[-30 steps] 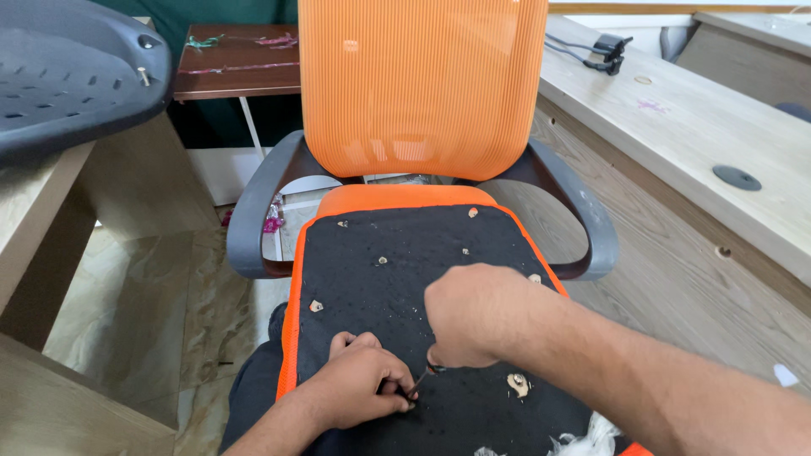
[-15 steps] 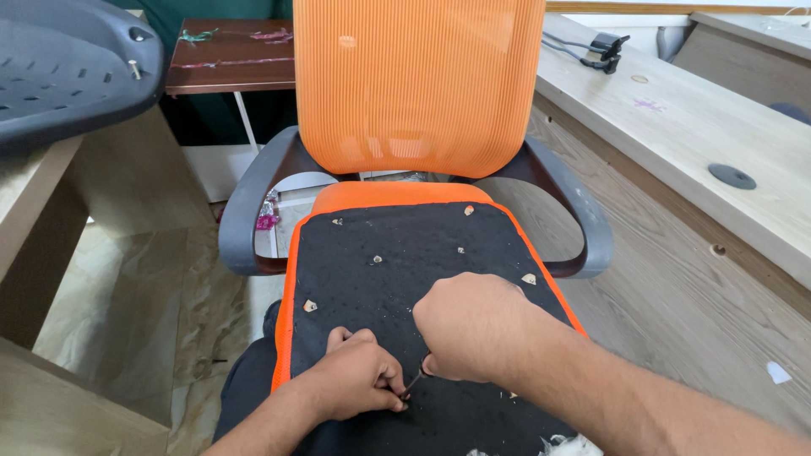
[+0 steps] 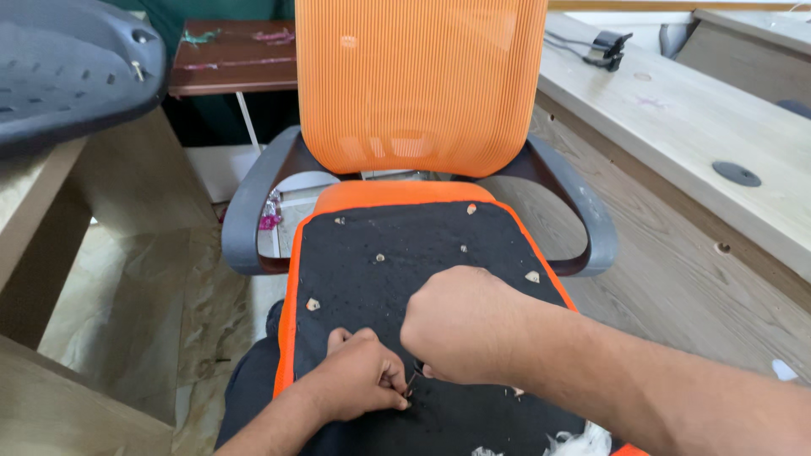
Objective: The person uses a screwdriver to remove screws from the underside of an orange office chair seat. They unscrew multiple fasteners one by one and place them on the seat surface.
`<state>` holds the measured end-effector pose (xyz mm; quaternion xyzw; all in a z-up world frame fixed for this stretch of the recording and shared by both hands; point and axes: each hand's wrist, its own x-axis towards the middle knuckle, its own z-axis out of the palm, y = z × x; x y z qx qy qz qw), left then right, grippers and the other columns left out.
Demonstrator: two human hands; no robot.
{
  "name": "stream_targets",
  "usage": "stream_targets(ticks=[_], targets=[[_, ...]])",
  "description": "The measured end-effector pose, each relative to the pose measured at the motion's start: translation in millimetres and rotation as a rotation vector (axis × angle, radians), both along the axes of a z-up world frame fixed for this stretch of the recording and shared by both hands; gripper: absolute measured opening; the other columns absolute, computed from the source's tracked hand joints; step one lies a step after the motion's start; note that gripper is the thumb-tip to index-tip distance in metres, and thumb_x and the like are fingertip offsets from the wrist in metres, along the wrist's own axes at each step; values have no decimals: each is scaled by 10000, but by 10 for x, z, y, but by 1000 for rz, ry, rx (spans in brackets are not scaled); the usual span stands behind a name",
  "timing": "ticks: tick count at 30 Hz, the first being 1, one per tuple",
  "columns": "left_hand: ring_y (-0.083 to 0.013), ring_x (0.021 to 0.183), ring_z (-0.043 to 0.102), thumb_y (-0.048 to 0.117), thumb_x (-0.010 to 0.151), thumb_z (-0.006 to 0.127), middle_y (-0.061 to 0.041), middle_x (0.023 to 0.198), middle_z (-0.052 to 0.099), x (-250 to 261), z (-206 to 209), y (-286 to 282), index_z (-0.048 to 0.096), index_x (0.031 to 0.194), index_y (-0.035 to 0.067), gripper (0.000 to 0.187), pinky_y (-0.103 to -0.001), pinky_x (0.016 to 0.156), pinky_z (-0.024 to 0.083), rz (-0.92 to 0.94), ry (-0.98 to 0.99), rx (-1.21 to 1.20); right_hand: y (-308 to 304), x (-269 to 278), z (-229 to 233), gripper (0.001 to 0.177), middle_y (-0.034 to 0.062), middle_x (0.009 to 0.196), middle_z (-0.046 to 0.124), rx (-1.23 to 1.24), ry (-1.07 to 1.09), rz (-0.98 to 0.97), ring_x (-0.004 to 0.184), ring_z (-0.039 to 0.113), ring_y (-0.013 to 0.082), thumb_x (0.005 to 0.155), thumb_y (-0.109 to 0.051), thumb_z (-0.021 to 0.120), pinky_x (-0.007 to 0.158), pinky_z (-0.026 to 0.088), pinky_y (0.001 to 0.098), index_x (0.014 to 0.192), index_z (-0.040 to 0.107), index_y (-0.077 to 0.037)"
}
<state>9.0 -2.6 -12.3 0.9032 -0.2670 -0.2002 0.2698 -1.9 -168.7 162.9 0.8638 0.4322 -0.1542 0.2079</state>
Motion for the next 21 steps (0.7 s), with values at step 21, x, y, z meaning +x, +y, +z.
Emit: stream_targets(ticks=[21], targets=[[-90, 941, 631, 306, 739, 850, 110, 704, 678, 42, 196, -18, 782, 781, 240, 104, -383, 990, 235, -62, 42, 68, 289, -102, 184, 260, 147, 974, 741, -5, 72, -482, 956, 728, 339, 832, -309, 782, 819, 601, 456, 961, 773, -83]])
